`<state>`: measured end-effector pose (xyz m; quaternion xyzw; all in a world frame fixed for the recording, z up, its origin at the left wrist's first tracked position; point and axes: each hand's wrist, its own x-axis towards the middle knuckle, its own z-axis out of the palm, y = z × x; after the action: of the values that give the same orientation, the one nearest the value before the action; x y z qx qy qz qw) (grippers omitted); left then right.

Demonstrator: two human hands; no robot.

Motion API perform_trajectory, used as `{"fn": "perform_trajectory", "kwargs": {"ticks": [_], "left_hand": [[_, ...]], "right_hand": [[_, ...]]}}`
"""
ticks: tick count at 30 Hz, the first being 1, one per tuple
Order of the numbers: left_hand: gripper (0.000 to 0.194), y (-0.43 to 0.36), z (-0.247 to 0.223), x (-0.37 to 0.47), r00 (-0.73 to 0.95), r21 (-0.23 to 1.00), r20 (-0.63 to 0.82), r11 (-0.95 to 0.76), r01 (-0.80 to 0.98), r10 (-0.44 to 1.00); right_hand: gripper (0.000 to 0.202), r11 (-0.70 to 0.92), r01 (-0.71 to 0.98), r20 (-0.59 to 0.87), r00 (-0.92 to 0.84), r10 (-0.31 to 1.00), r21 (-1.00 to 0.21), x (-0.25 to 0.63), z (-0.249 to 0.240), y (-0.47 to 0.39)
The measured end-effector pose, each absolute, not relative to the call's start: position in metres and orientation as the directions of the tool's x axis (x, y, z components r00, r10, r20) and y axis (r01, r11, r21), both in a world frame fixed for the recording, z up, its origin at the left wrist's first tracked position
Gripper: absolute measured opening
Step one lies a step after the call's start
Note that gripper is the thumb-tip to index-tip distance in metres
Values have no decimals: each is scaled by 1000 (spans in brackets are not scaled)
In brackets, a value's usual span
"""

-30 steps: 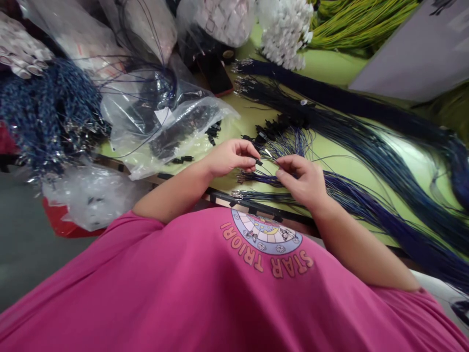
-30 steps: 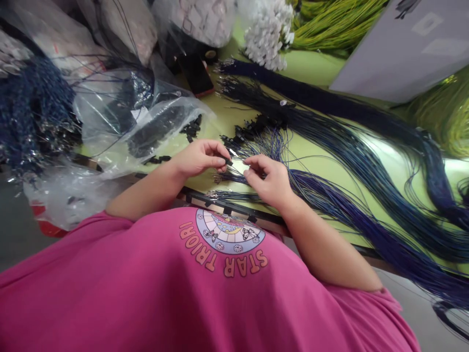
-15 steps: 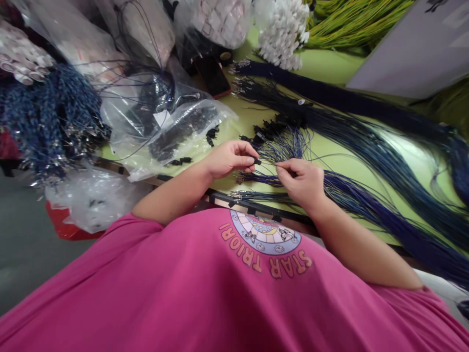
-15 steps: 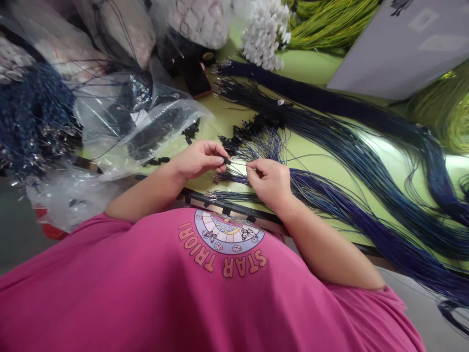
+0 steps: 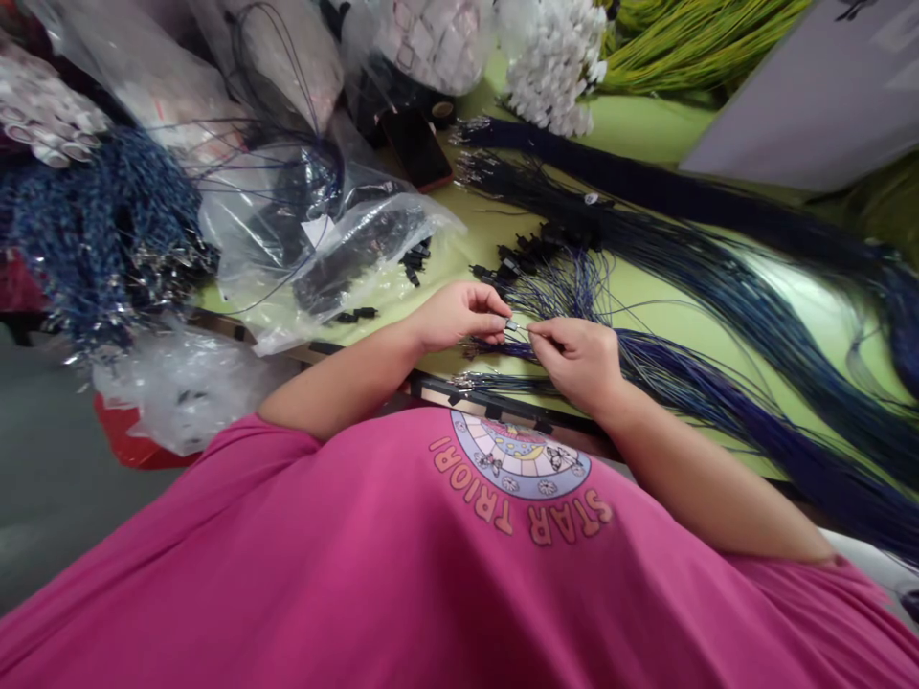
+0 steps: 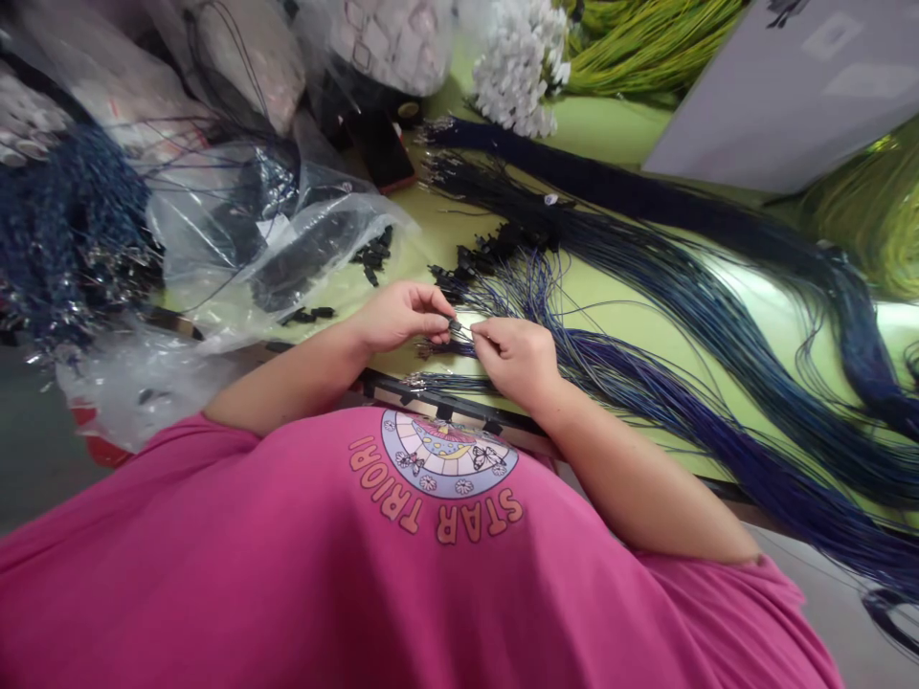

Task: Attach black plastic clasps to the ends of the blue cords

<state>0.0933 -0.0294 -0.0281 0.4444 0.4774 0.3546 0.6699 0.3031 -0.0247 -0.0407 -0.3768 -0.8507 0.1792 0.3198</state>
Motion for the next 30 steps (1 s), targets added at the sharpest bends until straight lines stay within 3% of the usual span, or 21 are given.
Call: {"fn": "perform_trajectory", "kwargs": {"ticks": [9, 13, 16, 19, 21, 25, 27, 30], "left_hand": [[15, -28, -30, 94, 287, 947, -299, 319, -25, 910], [12, -25, -21, 94, 202, 959, -274, 251, 132, 940], [10, -16, -8, 91, 101, 941, -199, 161, 299, 975], [12, 4, 1, 87, 66, 892, -115, 74, 447, 991], [15, 22, 0, 85, 66, 841, -59, 14, 541, 996], [15, 55, -17, 84, 85, 703, 15, -71, 708, 996], [16, 63, -27, 85, 105, 626, 51, -114, 772, 993], [23, 59, -35, 83, 122, 565, 53, -130, 815, 991]], "right_hand": [[22, 620, 522, 339, -537, 773, -587, 302, -40, -21], [19, 520, 518, 255, -497, 829, -680, 307, -37, -14], [20, 501, 520, 302, -423, 855, -691, 313, -33, -10], [23, 566, 532, 422, -376, 825, -630, 318, -28, -11], [25, 638, 524, 409, -494, 768, -565, 318, -25, -16], [25, 814, 442, 85, -858, 506, -377, 313, -27, -26], [25, 853, 430, -29, -897, 442, -297, 310, -30, -29], [25, 864, 443, -75, -896, 438, -239, 308, -33, -32]]}}
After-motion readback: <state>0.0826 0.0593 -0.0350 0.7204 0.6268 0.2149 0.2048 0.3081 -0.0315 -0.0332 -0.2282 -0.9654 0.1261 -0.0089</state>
